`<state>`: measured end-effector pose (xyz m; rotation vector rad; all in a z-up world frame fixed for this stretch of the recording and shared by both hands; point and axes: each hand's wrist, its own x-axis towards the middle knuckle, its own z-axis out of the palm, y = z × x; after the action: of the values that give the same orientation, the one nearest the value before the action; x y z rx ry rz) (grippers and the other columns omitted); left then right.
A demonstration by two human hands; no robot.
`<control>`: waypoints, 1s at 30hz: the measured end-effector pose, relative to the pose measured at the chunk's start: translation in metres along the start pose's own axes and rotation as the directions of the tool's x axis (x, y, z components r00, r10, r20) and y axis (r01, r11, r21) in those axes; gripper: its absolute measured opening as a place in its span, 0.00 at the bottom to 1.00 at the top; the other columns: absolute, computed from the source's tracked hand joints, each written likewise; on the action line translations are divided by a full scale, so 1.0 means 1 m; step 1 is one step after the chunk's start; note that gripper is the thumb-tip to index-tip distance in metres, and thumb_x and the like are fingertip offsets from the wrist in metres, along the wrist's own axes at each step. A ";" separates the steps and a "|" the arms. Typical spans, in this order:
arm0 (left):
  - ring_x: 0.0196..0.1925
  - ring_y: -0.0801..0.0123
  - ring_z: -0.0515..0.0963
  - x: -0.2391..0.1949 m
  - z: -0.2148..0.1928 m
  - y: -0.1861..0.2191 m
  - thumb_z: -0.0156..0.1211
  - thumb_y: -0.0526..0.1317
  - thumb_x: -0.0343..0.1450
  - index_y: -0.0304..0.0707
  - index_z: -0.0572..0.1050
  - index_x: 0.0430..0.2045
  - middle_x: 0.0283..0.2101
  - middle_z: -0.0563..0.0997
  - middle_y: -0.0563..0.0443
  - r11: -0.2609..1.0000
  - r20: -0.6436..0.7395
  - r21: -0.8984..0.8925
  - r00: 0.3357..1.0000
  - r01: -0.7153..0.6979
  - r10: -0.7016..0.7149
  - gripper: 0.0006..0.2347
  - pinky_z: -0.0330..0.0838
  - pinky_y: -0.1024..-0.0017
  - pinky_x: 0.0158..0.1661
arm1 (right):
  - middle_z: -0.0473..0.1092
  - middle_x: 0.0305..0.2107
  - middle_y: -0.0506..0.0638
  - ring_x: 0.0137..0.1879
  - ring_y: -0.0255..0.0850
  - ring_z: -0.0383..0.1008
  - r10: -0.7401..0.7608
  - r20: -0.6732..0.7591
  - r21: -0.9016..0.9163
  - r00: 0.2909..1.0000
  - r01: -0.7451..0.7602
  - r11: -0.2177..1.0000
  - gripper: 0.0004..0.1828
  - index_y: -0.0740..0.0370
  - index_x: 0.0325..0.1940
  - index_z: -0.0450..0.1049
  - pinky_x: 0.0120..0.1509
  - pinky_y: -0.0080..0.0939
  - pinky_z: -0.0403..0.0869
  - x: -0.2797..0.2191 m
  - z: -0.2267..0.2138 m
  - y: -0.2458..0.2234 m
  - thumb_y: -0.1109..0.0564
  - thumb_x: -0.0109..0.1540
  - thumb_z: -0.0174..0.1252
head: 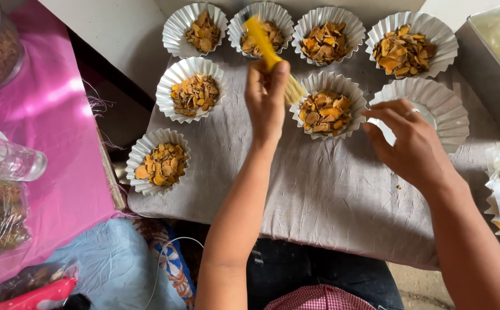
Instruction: The person uses a small brush to sweep dried fruit pieces from one paper cupcake liner into another, then transfers the contents into a small plastic bag. The person repeats this process with several liners, consolidating the dried fruit into bags.
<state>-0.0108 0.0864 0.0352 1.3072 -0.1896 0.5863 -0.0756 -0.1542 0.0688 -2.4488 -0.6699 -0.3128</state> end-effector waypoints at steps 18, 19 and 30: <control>0.38 0.68 0.76 -0.029 0.023 -0.016 0.60 0.48 0.75 0.37 0.65 0.47 0.39 0.71 0.48 0.990 -0.107 0.130 0.992 -0.054 0.068 0.16 0.78 0.63 0.47 | 0.77 0.26 0.49 0.33 0.40 0.80 0.344 -0.111 0.189 0.933 -0.320 0.929 0.07 0.54 0.49 0.83 0.42 0.42 0.78 0.046 0.036 0.003 0.54 0.67 0.66; 0.40 0.70 0.77 -0.034 0.029 -0.020 0.61 0.46 0.75 0.37 0.65 0.47 0.41 0.71 0.49 0.984 -0.083 0.106 0.985 -0.140 0.149 0.15 0.77 0.67 0.48 | 0.75 0.32 0.62 0.38 0.48 0.80 0.379 -0.080 0.503 0.922 -0.291 0.814 0.09 0.69 0.51 0.77 0.45 0.47 0.80 0.044 0.036 0.000 0.60 0.68 0.63; 0.35 0.61 0.84 -0.031 0.020 -0.008 0.59 0.45 0.76 0.42 0.73 0.44 0.36 0.80 0.49 0.801 0.080 0.497 0.937 -0.333 0.341 0.09 0.80 0.69 0.40 | 0.76 0.32 0.67 0.39 0.51 0.80 0.298 -0.212 0.400 0.931 -0.196 0.895 0.08 0.71 0.52 0.80 0.41 0.44 0.79 0.016 0.007 0.040 0.64 0.70 0.68</control>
<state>-0.0290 0.0574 0.0195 1.7969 -0.2735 0.9987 -0.0406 -0.1719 0.0499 -2.0455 -0.2604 -0.3684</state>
